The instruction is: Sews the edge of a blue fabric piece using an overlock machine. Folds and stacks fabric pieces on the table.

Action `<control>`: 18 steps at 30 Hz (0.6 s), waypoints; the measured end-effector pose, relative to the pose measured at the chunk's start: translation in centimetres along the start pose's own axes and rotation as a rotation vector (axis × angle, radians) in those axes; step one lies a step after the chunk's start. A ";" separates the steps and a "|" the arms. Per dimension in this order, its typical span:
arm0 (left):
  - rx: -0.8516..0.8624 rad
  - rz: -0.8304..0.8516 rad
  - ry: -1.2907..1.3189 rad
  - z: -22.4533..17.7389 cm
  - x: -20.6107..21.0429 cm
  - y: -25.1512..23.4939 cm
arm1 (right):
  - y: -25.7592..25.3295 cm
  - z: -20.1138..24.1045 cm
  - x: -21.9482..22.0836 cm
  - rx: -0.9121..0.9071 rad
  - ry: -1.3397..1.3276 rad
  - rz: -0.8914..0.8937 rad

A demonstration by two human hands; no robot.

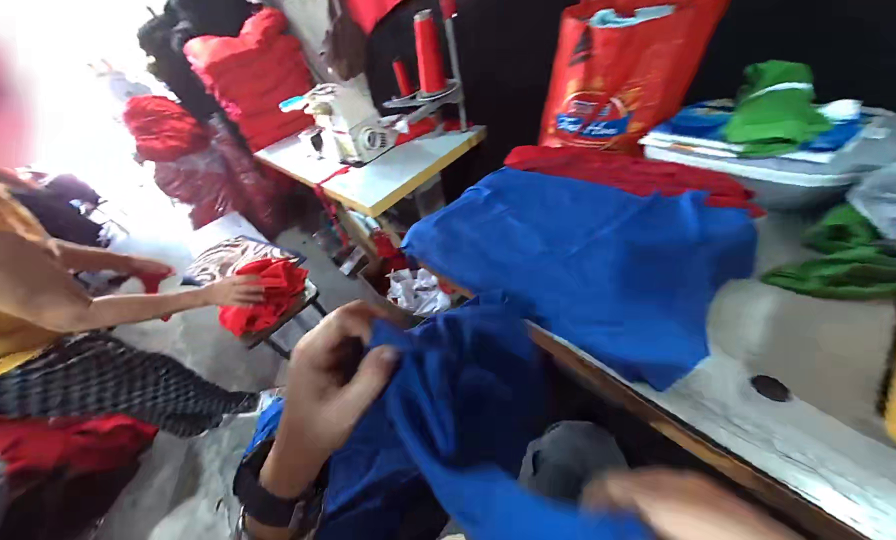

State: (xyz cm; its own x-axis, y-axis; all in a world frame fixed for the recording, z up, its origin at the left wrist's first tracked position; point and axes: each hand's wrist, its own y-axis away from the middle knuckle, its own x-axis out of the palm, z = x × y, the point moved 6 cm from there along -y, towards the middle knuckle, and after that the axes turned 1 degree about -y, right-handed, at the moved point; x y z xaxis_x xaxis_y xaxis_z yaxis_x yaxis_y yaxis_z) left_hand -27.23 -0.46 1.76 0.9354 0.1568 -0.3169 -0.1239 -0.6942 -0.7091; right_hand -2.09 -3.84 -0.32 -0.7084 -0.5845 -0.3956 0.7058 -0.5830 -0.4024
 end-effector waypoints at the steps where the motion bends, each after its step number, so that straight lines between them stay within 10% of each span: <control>1: -0.084 0.034 0.005 1.6 -0.1 0.4 | -0.7 -2.5 -1.0 0.055 0.095 -0.090; 6: -0.410 0.150 0.080 9.3 -0.9 2.5 | -3.5 -10.7 -6.4 0.244 0.393 -0.473; 14: -0.350 0.484 -0.266 14.2 -3.3 3.9 | -6.9 -12.4 -6.2 0.206 0.503 -0.411; 18: -0.604 0.393 -0.103 15.8 -4.7 6.4 | -7.5 -13.8 -5.7 0.167 0.518 -0.364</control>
State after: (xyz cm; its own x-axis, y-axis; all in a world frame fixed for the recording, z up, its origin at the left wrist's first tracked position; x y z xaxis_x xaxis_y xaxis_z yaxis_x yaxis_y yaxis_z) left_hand -37.64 5.49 -11.27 0.8200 -0.1390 -0.5553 -0.2121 -0.9748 -0.0692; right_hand -3.47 11.64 -6.42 -0.7835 -0.0101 -0.6212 0.3818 -0.7967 -0.4686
